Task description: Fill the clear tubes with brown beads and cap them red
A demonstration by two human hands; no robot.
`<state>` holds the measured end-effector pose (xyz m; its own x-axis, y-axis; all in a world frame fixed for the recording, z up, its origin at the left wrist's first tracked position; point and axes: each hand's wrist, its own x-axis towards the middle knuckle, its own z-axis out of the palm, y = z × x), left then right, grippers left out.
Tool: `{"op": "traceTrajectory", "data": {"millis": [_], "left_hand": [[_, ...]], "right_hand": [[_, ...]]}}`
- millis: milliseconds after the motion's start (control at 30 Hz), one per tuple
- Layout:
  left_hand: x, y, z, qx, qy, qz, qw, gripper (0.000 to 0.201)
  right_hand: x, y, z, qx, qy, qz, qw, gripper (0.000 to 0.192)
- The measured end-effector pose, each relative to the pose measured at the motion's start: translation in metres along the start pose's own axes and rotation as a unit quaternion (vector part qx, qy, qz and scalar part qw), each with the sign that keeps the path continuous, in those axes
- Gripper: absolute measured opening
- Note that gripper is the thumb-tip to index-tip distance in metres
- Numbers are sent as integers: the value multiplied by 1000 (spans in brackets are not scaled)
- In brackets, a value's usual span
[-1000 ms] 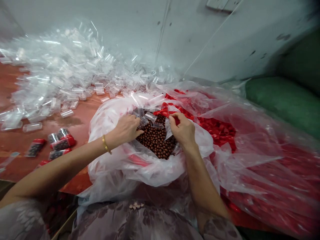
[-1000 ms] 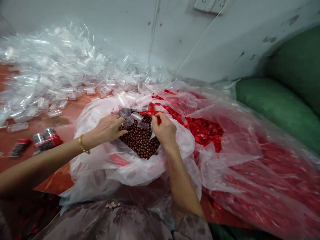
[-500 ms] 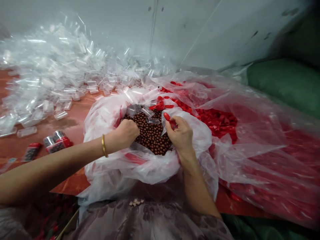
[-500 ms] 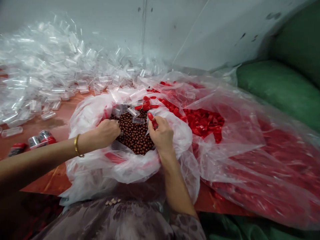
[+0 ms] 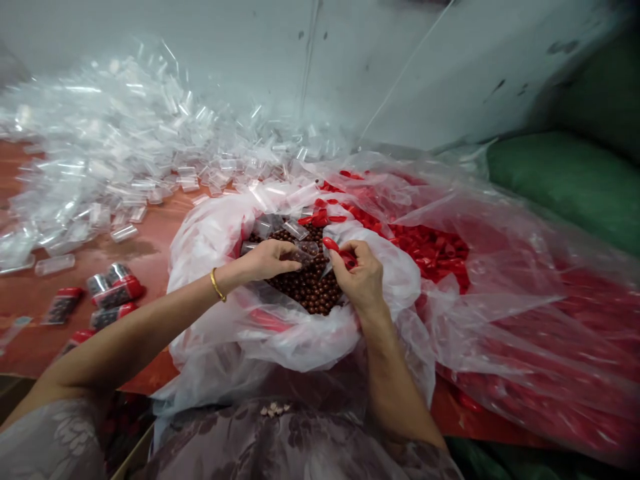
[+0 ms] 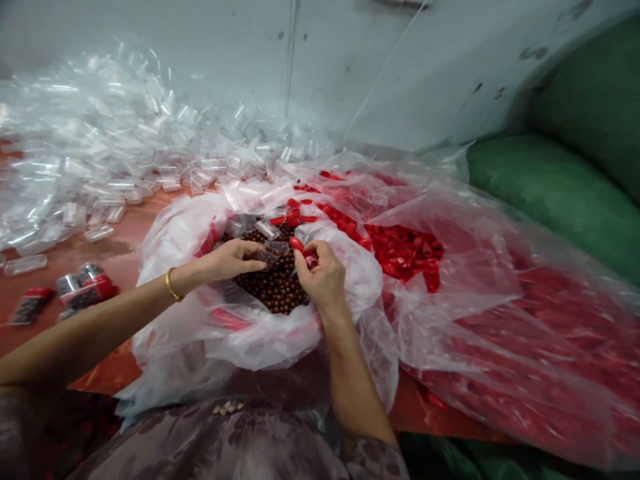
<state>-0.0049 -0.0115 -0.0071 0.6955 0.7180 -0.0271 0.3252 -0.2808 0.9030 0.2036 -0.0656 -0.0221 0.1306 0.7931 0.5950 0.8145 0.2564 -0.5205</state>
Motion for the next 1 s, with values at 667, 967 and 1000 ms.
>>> {"op": "traceTrajectory", "data": {"millis": [667,967,1000], "left_hand": [[-33,-3,11,-388,-56,-7,920,47],[-31,-7,19,-300,3,27,954,50],[-31,-7,19,-279,12,32,960,49]], "right_hand": [[20,-46,2,377,-164,163,897,11],[9,-38,7,304,-260,84,913,36],[6,-38,8,276,-251,59,926,37]]}}
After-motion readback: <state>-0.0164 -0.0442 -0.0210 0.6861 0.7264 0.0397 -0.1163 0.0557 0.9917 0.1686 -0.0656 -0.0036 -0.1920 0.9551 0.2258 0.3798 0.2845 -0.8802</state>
